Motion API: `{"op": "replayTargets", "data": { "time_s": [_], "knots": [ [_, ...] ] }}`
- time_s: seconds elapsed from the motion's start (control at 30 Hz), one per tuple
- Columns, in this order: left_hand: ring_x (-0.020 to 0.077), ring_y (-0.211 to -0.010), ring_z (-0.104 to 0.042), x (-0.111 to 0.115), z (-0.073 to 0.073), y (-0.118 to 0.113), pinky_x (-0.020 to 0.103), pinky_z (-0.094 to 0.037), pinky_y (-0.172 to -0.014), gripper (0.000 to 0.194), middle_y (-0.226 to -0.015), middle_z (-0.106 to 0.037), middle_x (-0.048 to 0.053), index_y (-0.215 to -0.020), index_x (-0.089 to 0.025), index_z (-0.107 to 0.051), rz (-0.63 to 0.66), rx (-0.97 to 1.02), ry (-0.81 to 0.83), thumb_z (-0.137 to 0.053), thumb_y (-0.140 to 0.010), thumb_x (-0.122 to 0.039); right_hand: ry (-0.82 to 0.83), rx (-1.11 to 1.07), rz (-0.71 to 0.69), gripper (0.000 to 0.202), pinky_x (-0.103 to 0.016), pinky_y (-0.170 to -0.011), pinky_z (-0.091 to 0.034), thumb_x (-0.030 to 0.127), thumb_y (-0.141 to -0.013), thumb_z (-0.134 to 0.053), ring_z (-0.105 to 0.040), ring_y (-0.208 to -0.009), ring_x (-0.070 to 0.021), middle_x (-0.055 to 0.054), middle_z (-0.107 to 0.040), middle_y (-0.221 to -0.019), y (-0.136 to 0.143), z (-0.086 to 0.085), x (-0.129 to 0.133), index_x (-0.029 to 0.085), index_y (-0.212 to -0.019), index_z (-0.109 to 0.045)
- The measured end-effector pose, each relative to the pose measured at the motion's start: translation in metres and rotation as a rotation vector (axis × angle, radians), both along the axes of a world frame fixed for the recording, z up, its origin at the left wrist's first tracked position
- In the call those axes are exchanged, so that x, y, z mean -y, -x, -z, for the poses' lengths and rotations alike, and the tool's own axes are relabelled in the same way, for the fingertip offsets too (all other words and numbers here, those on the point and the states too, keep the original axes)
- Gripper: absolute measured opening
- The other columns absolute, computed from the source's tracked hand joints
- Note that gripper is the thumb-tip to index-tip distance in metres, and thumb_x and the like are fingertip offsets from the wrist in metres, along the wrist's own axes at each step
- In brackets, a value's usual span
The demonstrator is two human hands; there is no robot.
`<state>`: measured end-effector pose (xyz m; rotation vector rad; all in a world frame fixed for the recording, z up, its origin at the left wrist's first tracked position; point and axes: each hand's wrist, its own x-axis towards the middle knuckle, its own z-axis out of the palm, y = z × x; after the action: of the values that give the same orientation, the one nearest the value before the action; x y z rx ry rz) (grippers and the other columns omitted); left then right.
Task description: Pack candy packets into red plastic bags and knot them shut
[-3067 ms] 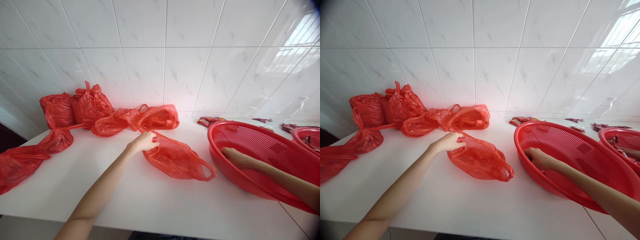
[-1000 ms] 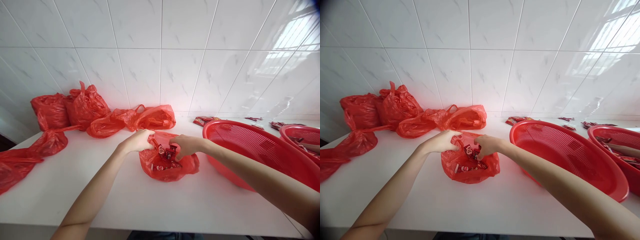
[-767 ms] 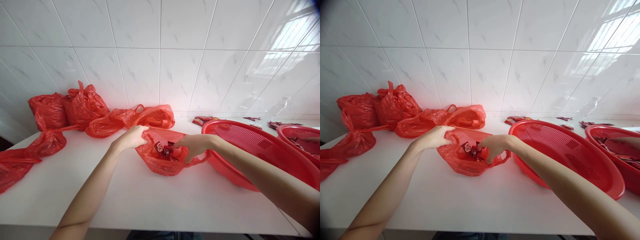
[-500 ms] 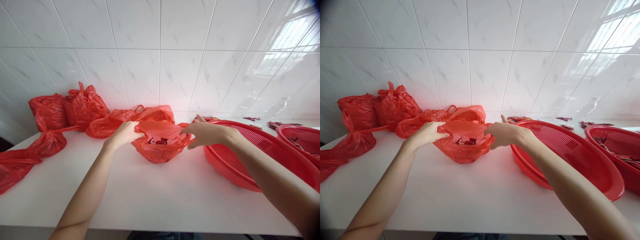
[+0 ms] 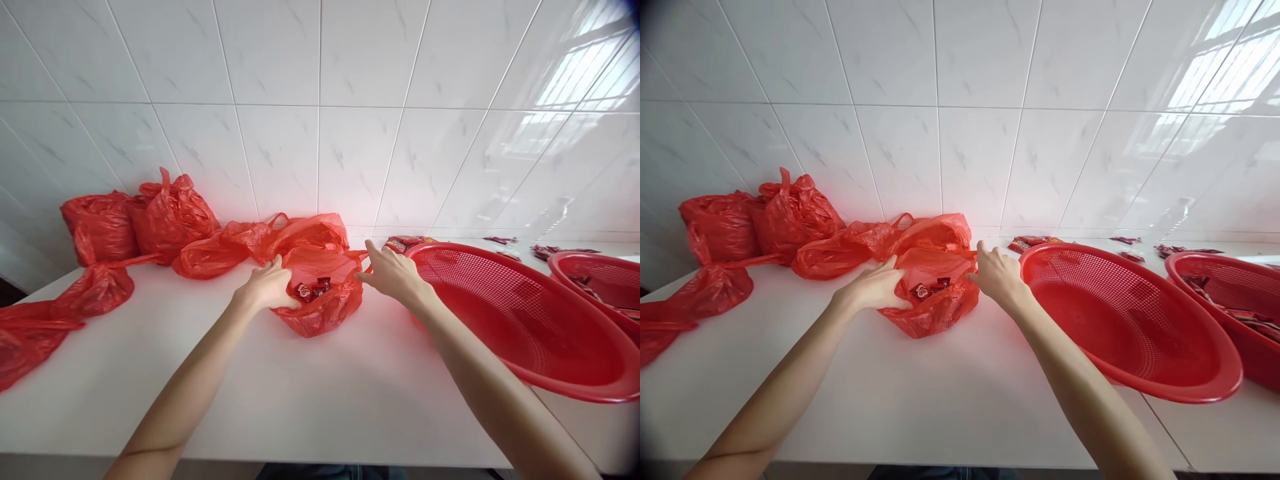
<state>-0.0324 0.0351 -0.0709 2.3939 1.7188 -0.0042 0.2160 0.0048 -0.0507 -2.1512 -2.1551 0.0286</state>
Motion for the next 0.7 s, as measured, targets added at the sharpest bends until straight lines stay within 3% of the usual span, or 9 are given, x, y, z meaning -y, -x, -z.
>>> {"op": "replayTargets", "data": {
  "time_s": [0.1, 0.2, 0.3, 0.37, 0.47, 0.57, 0.63, 0.7],
  "knots": [
    [0.0321, -0.079, -0.066, -0.003, 0.004, 0.003, 0.039, -0.048, -0.066, 0.032, -0.098, -0.065, 0.016, -0.047, -0.02, -0.041, 0.002, -0.032, 0.086, -0.072, -0.049, -0.026, -0.018, -0.116, -0.009, 0.036, -0.034, -0.068, -0.046, 0.026, -0.081, -0.062, -0.066, -0.095, -0.0323, -0.015, -0.07, -0.102, -0.004, 0.012, -0.012, 0.017, -0.116, -0.06],
    [0.0244, -0.056, -0.058, -0.009, 0.005, 0.012, 0.034, -0.041, -0.053, 0.038, -0.057, -0.051, 0.005, -0.042, -0.021, -0.029, -0.015, -0.019, 0.107, -0.067, -0.046, -0.017, -0.051, -0.233, -0.044, 0.026, -0.031, -0.063, -0.046, 0.017, -0.08, -0.057, -0.069, -0.081, -0.0252, -0.01, -0.072, -0.089, -0.009, 0.013, -0.017, 0.018, -0.104, -0.068],
    [0.0182, -0.048, -0.049, -0.013, -0.002, 0.022, 0.031, -0.035, -0.052, 0.038, -0.048, -0.038, 0.0, -0.043, -0.022, -0.03, -0.008, 0.01, 0.088, -0.066, -0.054, -0.02, -0.092, -0.636, -0.117, 0.017, -0.028, -0.054, -0.046, 0.023, -0.081, -0.06, -0.061, -0.054, -0.0151, -0.005, -0.069, -0.071, -0.012, 0.002, -0.016, 0.015, -0.092, -0.07],
    [0.0158, -0.048, -0.045, -0.012, -0.012, 0.027, 0.03, -0.034, -0.054, 0.034, -0.05, -0.038, -0.002, -0.048, -0.021, -0.036, 0.047, 0.126, 0.038, -0.063, -0.068, -0.027, -0.175, -0.974, -0.184, 0.016, -0.027, -0.053, -0.047, 0.028, -0.078, -0.067, -0.057, -0.049, -0.012, -0.004, -0.068, -0.068, -0.015, -0.008, -0.014, 0.014, -0.086, -0.069],
    [0.0137, -0.054, -0.04, -0.003, -0.032, 0.031, 0.027, -0.03, -0.055, 0.034, -0.056, -0.037, -0.003, -0.058, -0.021, -0.041, 0.083, 0.539, -0.288, -0.056, -0.084, -0.037, -0.34, -1.279, -0.256, 0.02, -0.029, -0.062, -0.054, 0.033, -0.075, -0.073, -0.062, -0.06, -0.0127, -0.004, -0.069, -0.076, -0.021, -0.024, -0.011, 0.017, -0.084, -0.068],
    [0.0116, -0.055, -0.029, 0.012, -0.051, 0.034, 0.027, -0.023, -0.052, 0.044, -0.059, -0.027, -0.004, -0.059, -0.02, -0.032, -0.002, 0.945, -0.687, -0.059, -0.088, -0.039, -0.504, -1.375, -0.3, 0.019, -0.031, -0.071, -0.057, 0.036, -0.076, -0.073, -0.067, -0.074, -0.0154, -0.003, -0.068, -0.082, -0.026, -0.036, -0.01, 0.021, -0.086, -0.066],
    [0.0108, -0.054, -0.023, 0.021, -0.059, 0.034, 0.028, -0.02, -0.051, 0.05, -0.059, -0.02, -0.004, -0.057, -0.02, -0.026, -0.027, 1.096, -0.79, -0.063, -0.087, -0.037, -0.579, -1.359, -0.318, 0.017, -0.033, -0.073, -0.058, 0.037, -0.079, -0.071, -0.068, -0.081, -0.0171, -0.003, -0.067, -0.084, -0.028, -0.042, -0.009, 0.023, -0.088, -0.065],
    [0.0102, -0.052, -0.021, 0.024, -0.063, 0.034, 0.028, -0.019, -0.049, 0.053, -0.058, -0.019, -0.004, -0.055, -0.019, -0.026, -0.036, 1.173, -0.78, -0.066, -0.084, -0.035, -0.579, -1.323, -0.336, 0.016, -0.034, -0.075, -0.058, 0.036, -0.08, -0.07, -0.068, -0.085, -0.0182, -0.002, -0.067, -0.086, -0.026, -0.046, -0.009, 0.025, -0.09, -0.065]
  ]
}}
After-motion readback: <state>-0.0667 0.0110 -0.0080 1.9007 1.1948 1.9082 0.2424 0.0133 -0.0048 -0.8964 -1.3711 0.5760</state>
